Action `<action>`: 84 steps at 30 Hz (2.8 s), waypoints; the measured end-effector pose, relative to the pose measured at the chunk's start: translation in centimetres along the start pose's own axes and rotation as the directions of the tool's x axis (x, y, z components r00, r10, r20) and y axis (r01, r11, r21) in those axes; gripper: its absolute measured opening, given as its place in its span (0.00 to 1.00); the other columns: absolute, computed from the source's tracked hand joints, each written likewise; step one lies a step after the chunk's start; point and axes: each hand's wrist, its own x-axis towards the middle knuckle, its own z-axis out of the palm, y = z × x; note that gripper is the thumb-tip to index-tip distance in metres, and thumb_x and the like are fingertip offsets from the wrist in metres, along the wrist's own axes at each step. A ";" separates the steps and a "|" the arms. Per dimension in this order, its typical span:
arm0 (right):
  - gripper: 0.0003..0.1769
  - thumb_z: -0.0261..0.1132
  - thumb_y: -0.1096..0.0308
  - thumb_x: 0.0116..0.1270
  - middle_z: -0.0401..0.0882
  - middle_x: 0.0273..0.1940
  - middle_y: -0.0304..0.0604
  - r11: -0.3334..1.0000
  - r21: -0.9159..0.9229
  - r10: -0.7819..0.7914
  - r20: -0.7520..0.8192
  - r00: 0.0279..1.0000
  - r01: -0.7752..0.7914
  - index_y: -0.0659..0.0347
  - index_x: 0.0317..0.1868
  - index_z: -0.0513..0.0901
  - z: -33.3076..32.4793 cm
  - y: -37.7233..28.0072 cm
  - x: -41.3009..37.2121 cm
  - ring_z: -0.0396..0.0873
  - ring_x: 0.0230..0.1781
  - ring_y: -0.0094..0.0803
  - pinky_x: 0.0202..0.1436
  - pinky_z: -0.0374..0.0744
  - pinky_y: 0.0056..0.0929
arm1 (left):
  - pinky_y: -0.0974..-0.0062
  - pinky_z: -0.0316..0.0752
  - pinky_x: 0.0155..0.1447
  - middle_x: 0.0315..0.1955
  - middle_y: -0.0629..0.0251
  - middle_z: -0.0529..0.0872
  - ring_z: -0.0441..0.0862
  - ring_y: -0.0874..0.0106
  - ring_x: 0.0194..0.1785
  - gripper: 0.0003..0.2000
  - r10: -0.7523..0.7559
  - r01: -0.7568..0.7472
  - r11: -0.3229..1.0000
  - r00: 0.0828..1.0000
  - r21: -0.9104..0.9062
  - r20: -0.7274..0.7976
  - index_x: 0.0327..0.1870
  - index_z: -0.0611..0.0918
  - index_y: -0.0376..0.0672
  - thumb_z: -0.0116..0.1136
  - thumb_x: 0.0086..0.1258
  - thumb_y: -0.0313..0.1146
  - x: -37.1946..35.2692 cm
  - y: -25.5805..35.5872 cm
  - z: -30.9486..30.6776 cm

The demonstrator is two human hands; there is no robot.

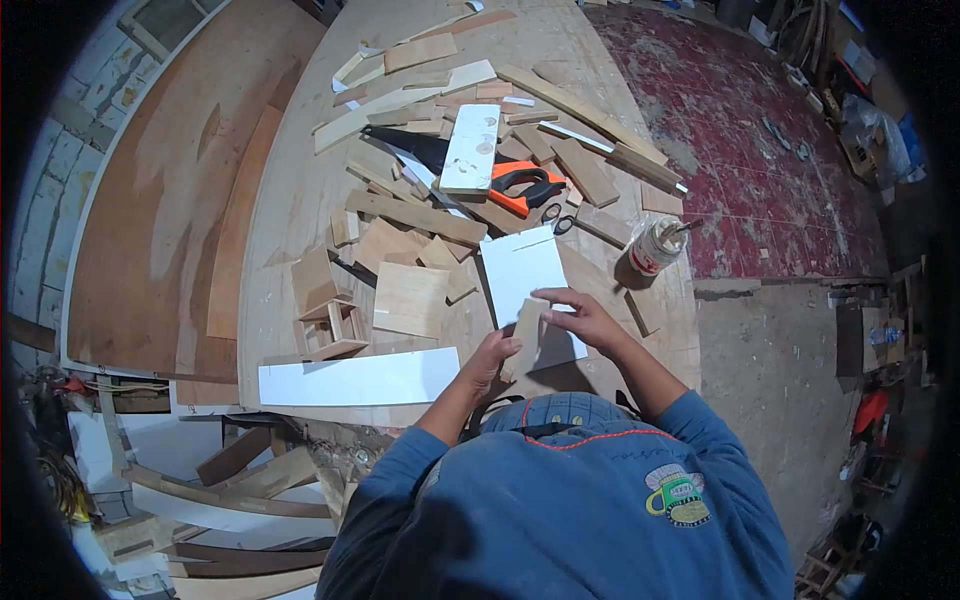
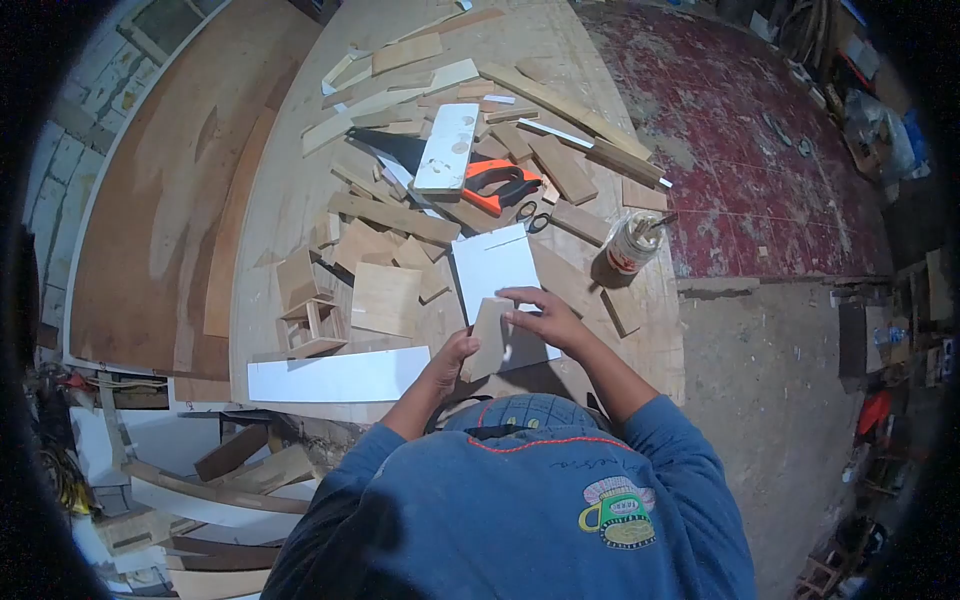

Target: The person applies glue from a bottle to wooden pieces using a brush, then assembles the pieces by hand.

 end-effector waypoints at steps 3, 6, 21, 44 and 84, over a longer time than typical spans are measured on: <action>0.23 0.68 0.56 0.63 0.81 0.47 0.45 0.994 0.098 0.041 0.083 0.996 -0.049 0.63 0.53 0.82 -0.6 -0.9 0.6 0.77 0.49 0.29 0.57 0.72 0.30 | 0.66 0.77 0.57 0.52 0.52 0.79 0.80 0.63 0.54 0.44 -0.154 0.175 0.932 0.984 -0.319 0.090 0.65 0.67 0.38 0.63 0.49 0.58 -0.2 -0.4 -0.2; 0.18 0.69 0.60 0.62 0.83 0.39 0.37 0.951 0.271 0.118 0.135 0.984 -0.151 0.63 0.47 0.84 -0.7 -0.8 0.8 0.77 0.42 0.23 0.50 0.73 0.24 | 0.57 0.77 0.58 0.54 0.49 0.78 0.80 0.56 0.55 0.46 -0.067 0.142 0.852 0.984 -0.504 0.164 0.67 0.66 0.39 0.63 0.48 0.59 0.4 -0.4 -0.2; 0.20 0.69 0.50 0.61 0.81 0.31 0.32 0.960 0.133 0.194 0.310 0.931 -0.245 0.61 0.39 0.86 0.1 -3.7 3.7 0.76 0.32 0.19 0.41 0.74 0.20 | 0.52 0.76 0.58 0.54 0.46 0.76 0.80 0.50 0.53 0.44 -0.078 0.163 0.772 0.983 -0.615 0.164 0.67 0.65 0.39 0.61 0.49 0.56 0.8 -2.3 -1.6; 0.33 0.80 0.50 0.38 0.75 0.42 0.52 0.506 -0.805 -0.140 -0.429 0.892 -0.308 0.61 0.41 0.80 1.1 0.5 6.0 0.75 0.45 0.48 0.47 0.76 0.39 | 0.59 0.75 0.57 0.55 0.61 0.79 0.78 0.62 0.57 0.36 0.093 -0.202 0.725 0.976 -0.658 -0.197 0.64 0.71 0.44 0.63 0.56 0.54 -4.4 -5.2 -9.4; 0.15 0.62 0.70 0.55 0.75 0.52 0.42 0.128 -0.865 -0.159 0.465 0.871 0.486 0.60 0.45 0.82 9.0 -2.3 20.4 0.74 0.55 0.42 0.49 0.80 0.41 | 0.63 0.76 0.58 0.46 0.55 0.83 0.82 0.62 0.50 0.31 -0.065 -0.090 0.716 0.979 -0.692 -0.194 0.59 0.73 0.38 0.68 0.57 0.46 -8.8 -5.3 -6.6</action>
